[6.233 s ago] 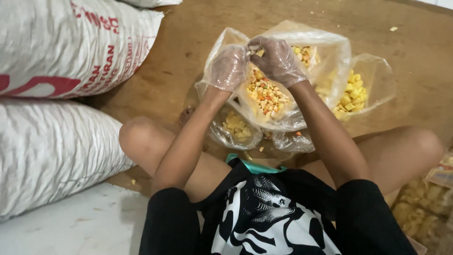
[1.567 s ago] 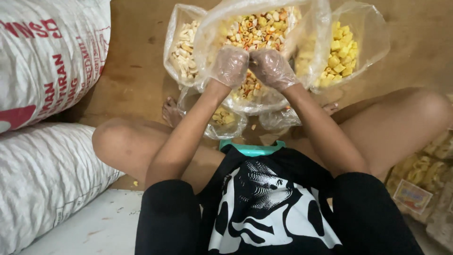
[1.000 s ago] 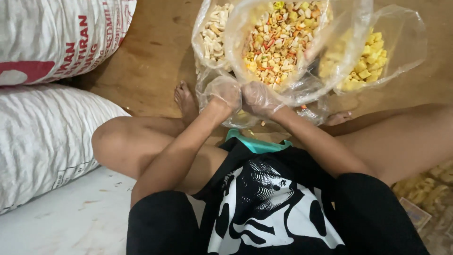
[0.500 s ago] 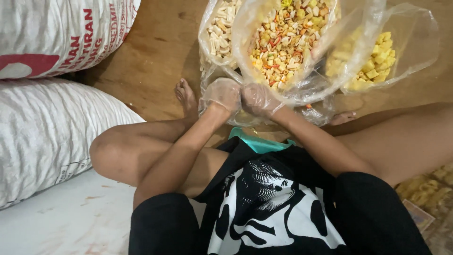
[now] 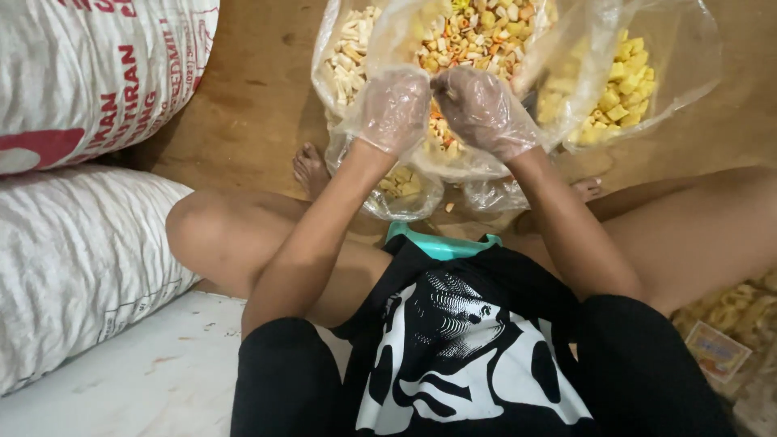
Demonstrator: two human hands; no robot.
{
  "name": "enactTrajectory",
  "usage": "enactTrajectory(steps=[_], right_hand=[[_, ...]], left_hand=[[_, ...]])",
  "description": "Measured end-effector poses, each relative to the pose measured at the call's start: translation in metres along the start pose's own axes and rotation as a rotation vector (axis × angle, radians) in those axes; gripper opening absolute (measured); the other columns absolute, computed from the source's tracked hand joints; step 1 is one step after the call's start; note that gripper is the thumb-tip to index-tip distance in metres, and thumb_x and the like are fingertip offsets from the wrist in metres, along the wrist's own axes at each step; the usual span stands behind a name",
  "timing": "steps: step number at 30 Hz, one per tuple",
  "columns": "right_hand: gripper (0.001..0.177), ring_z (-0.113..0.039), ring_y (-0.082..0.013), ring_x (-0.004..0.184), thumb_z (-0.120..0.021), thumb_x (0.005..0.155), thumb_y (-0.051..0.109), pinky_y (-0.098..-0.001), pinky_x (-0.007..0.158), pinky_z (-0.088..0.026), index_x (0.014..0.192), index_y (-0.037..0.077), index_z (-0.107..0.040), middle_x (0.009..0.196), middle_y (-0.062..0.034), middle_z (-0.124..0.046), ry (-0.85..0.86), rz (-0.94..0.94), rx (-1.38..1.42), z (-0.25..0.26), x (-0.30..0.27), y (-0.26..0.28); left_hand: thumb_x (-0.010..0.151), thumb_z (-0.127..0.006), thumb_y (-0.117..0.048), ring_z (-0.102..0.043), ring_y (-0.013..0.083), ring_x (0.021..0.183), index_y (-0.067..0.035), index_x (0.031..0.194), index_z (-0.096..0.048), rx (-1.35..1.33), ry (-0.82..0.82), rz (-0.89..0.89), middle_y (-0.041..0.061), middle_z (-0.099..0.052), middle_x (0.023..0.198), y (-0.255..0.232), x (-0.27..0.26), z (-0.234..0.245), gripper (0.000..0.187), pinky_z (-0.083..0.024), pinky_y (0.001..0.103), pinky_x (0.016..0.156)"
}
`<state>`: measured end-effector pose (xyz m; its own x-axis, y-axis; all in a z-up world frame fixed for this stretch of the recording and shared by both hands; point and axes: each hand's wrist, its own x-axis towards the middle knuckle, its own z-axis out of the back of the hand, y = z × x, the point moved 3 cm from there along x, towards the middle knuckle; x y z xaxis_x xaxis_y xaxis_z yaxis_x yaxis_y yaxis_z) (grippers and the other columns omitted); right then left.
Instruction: Mixing different types of snacks in large plastic bags by hand
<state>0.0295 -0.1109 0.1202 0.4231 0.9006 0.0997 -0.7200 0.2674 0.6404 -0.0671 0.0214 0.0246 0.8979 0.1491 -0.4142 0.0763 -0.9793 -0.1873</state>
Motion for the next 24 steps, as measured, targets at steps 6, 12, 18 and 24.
enactTrajectory(steps=[6, 12, 18, 24], right_hand=[[0.015, -0.072, -0.0252, 0.081, -0.057, 0.104, -0.001, -0.0365, 0.076, -0.062, 0.110, -0.003, -0.071, 0.097, -0.0182, -0.075, 0.004, -0.073, -0.007, 0.005, -0.001, -0.030], [0.014, -0.072, -0.0278, 0.086, -0.057, 0.103, -0.002, -0.0368, 0.077, -0.062, 0.109, -0.002, -0.070, 0.099, -0.0188, -0.074, 0.025, -0.152, -0.012, -0.012, 0.001, -0.063], [0.031, -0.076, -0.0304, 0.082, -0.059, 0.091, -0.016, -0.0311, 0.066, -0.068, 0.116, -0.004, -0.071, 0.100, -0.0249, -0.073, 0.099, -0.125, -0.039, -0.034, 0.015, -0.079], [0.013, -0.068, -0.0251, 0.072, -0.063, 0.094, -0.008, -0.0336, 0.067, -0.063, 0.099, 0.002, -0.070, 0.088, -0.0146, -0.068, 0.324, -0.301, 0.084, -0.078, 0.028, -0.102]], left_hand=[[0.101, -0.059, -0.019, -0.066, 0.0144, 0.071, -0.008, 0.100, -0.065, 0.879, 0.196, -0.343, 0.005, -0.066, 0.084, -0.004, -0.007, -0.052, 0.013, -0.062, 0.022, 0.064], [0.097, -0.053, -0.002, -0.062, 0.0123, 0.065, -0.006, 0.084, -0.063, 1.459, -0.042, -0.200, 0.003, -0.061, 0.075, 0.001, 0.014, -0.061, 0.017, -0.062, 0.017, 0.058], [0.104, -0.052, -0.012, -0.056, 0.0092, 0.062, -0.012, 0.080, -0.061, 1.510, -0.263, 0.027, 0.000, -0.059, 0.075, 0.012, 0.054, -0.022, 0.026, -0.057, 0.016, 0.057], [0.108, -0.047, -0.013, -0.052, 0.0155, 0.058, -0.009, 0.083, -0.060, -0.102, -0.660, 0.089, 0.006, -0.053, 0.072, 0.031, 0.088, 0.053, 0.029, -0.054, 0.024, 0.057]])
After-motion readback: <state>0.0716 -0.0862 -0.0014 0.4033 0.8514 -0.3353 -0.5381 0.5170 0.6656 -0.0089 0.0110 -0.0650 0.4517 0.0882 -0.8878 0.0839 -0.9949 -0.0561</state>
